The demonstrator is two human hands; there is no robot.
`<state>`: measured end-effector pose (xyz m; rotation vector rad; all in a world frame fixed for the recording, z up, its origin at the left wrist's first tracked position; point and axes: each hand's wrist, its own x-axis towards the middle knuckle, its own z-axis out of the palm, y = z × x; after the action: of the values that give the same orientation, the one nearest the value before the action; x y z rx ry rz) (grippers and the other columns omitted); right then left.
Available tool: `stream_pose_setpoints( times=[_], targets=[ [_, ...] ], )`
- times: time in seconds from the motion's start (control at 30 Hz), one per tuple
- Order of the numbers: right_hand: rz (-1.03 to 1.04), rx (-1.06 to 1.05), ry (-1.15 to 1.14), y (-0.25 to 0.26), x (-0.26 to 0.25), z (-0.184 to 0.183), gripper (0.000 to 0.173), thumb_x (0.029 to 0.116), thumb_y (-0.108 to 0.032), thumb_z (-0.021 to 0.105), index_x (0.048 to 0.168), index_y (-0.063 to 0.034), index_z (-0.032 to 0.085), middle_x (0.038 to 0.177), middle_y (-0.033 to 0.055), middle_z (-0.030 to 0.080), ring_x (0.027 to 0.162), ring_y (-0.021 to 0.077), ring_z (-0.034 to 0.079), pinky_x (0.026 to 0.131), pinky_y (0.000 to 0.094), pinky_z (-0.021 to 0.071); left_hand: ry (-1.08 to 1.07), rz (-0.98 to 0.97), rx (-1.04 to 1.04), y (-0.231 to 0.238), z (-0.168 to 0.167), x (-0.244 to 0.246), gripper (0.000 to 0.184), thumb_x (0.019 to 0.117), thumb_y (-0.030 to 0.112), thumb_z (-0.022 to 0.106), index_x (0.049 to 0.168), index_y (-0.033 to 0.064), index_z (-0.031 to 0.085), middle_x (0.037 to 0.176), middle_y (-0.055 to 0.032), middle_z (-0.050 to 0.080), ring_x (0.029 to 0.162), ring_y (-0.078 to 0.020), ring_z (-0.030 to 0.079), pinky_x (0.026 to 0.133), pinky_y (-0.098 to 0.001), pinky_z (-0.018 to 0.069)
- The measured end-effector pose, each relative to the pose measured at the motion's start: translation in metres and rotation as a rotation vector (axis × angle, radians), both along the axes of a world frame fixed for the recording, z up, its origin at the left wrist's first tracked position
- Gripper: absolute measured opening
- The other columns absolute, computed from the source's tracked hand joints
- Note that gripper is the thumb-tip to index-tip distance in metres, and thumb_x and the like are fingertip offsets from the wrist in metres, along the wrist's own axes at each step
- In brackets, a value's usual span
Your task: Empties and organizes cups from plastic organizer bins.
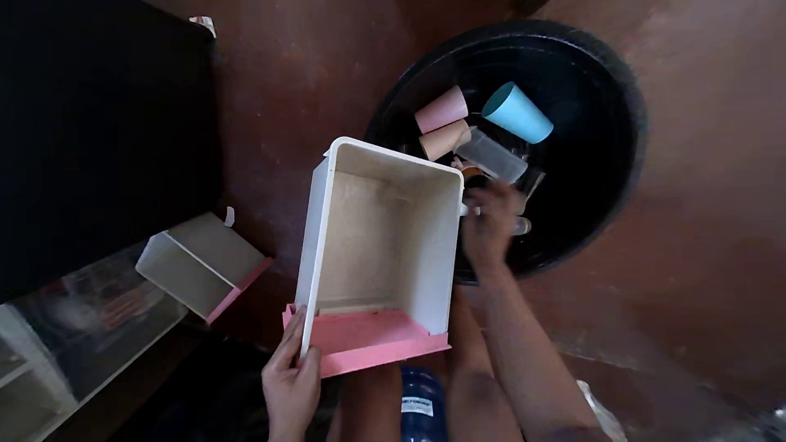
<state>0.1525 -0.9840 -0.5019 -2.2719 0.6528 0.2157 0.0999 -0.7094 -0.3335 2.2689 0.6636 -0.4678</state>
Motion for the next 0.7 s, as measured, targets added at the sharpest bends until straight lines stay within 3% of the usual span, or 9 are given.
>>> stream_pose_setpoints(
  times=[0.07,0.13,0.2,0.27,0.33,0.4,0.5,0.6,0.7],
  targets=[
    [0.304,0.189,0.223,0.040,0.022,0.000,0.024,0.0992,-0.006,0.061,0.119,0.0012,0.073,0.151,0.0303,0.044,0.130,0.0458,0.054,0.105,0.0560,0.0474,-0.008,0.000,-0.004,-0.003,0.000,0.000,0.037,0.0764,-0.005,0.053,0.107,-0.0186,0.068,0.126,-0.0278,0.067,0.122,-0.0054,0.063,0.096,-0.0141,0.0494],
    [0.527,0.248,0.579,0.065,0.043,-0.019,0.030,0.1003,-0.008,0.060,0.129,-0.0065,0.070,0.168,0.0240,0.018,0.142,0.0462,0.041,0.108,0.0548,0.0456,-0.013,-0.012,0.009,-0.005,0.000,-0.001,0.038,0.0762,-0.005,0.053,0.108,-0.0188,0.068,0.126,-0.0290,0.067,0.124,-0.0079,0.063,0.097,-0.0151,0.0487],
    [0.619,0.221,0.800,0.076,0.054,-0.040,0.040,0.1004,-0.007,0.059,0.140,-0.0056,0.060,0.171,0.0177,0.007,0.139,0.0459,0.044,0.101,0.0546,0.0505,-0.023,-0.010,0.014,-0.005,0.000,-0.001,0.037,0.0755,-0.004,0.054,0.106,-0.0180,0.069,0.125,-0.0288,0.067,0.124,-0.0089,0.063,0.098,-0.0157,0.0489],
    [0.635,0.207,0.828,0.077,0.060,-0.037,0.046,0.0992,-0.003,0.059,0.144,0.0002,0.053,0.170,0.0153,0.017,0.135,0.0432,0.049,0.099,0.0548,0.0523,-0.013,-0.001,0.016,-0.003,0.001,-0.001,0.037,0.0762,-0.003,0.053,0.106,-0.0173,0.069,0.126,-0.0289,0.067,0.124,-0.0103,0.063,0.098,-0.0172,0.0494],
    [0.600,0.286,0.743,0.069,0.062,-0.007,0.042,0.1022,-0.006,0.056,0.143,0.0039,0.053,0.161,0.0199,0.038,0.133,0.0418,0.054,0.105,0.0562,0.0480,0.006,0.032,0.028,0.002,0.006,-0.002,0.037,0.0779,-0.004,0.053,0.108,-0.0163,0.069,0.127,-0.0287,0.066,0.122,-0.0109,0.064,0.095,-0.0179,0.0507],
    [0.502,0.413,0.573,0.048,0.054,0.028,0.038,0.1039,-0.008,0.054,0.140,0.0041,0.057,0.151,0.0241,0.049,0.127,0.0386,0.059,0.106,0.0519,0.0480,0.031,0.070,0.037,0.009,0.014,-0.005,0.037,0.0806,-0.005,0.054,0.113,-0.0152,0.069,0.130,-0.0289,0.065,0.120,-0.0113,0.065,0.093,-0.0192,0.0511],
    [0.215,0.452,0.275,0.010,0.018,0.056,0.033,0.1020,-0.006,0.054,0.129,0.0091,0.064,0.134,0.0277,0.062,0.106,0.0316,0.069,0.093,0.0423,0.0567,0.053,0.166,0.040,0.022,0.028,-0.022,0.035,0.0832,-0.004,0.056,0.114,-0.0124,0.069,0.129,-0.0258,0.066,0.114,-0.0101,0.066,0.092,-0.0216,0.0523],
    [-0.015,0.331,0.326,-0.031,-0.009,0.057,0.038,0.1041,-0.014,0.055,0.134,0.0081,0.059,0.124,0.0276,0.066,0.100,0.0326,0.070,0.088,0.0469,0.0581,0.078,0.345,0.029,0.031,0.045,-0.048,0.035,0.0865,-0.005,0.056,0.119,-0.0103,0.069,0.128,-0.0231,0.067,0.112,-0.0109,0.066,0.094,-0.0257,0.0522],
    [0.048,0.102,0.499,-0.050,-0.013,0.059,0.057,0.1014,-0.021,0.064,0.150,0.0022,0.045,0.142,0.0361,0.050,0.125,0.0497,0.057,0.104,0.0628,0.0459,0.071,0.593,0.005,0.044,0.062,-0.085,0.033,0.0905,-0.005,0.060,0.122,-0.0079,0.068,0.123,-0.0191,0.070,0.104,-0.0096,0.067,0.090,-0.0273,0.0535]
  ],
)
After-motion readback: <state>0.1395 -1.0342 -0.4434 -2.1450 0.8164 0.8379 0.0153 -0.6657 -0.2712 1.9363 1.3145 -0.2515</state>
